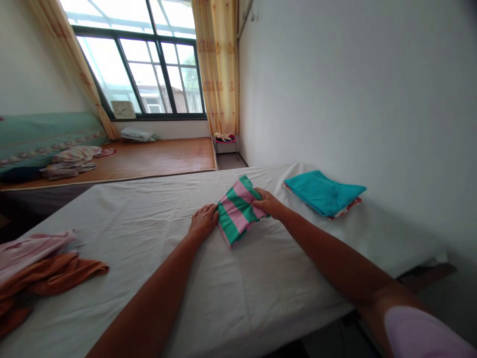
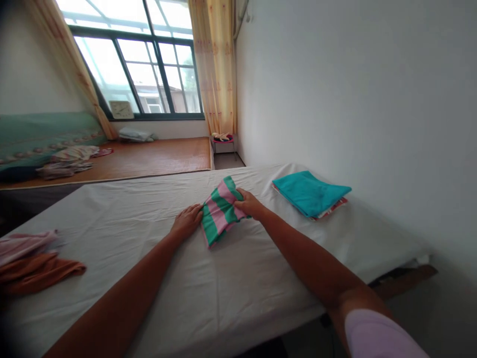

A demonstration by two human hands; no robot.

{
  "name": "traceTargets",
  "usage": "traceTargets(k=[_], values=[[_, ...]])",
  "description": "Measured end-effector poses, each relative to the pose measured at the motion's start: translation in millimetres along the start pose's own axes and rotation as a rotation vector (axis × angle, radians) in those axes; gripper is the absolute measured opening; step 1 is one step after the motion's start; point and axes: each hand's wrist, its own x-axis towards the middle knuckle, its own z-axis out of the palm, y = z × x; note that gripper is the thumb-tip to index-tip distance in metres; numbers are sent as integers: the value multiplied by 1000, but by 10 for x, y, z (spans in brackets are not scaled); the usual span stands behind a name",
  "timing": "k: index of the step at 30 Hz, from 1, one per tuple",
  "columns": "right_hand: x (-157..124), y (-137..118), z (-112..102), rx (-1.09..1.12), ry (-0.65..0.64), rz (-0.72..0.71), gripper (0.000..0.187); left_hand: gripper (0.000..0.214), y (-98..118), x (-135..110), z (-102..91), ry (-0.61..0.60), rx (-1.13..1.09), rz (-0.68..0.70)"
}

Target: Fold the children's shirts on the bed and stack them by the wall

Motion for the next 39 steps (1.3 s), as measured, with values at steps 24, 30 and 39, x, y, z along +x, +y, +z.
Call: traceTargets(k=[24,30,39], values=[[-390,676,-2617,-1448,205,459,64,44,20,-6,51,-14,68,7],[-111,592,-1741,-1486,217,156,56,46,6,-5,114,-34,95,15],[-36,566,477,-1171,-454,-319,56,56,-165,-448,-89,-271,87,209]])
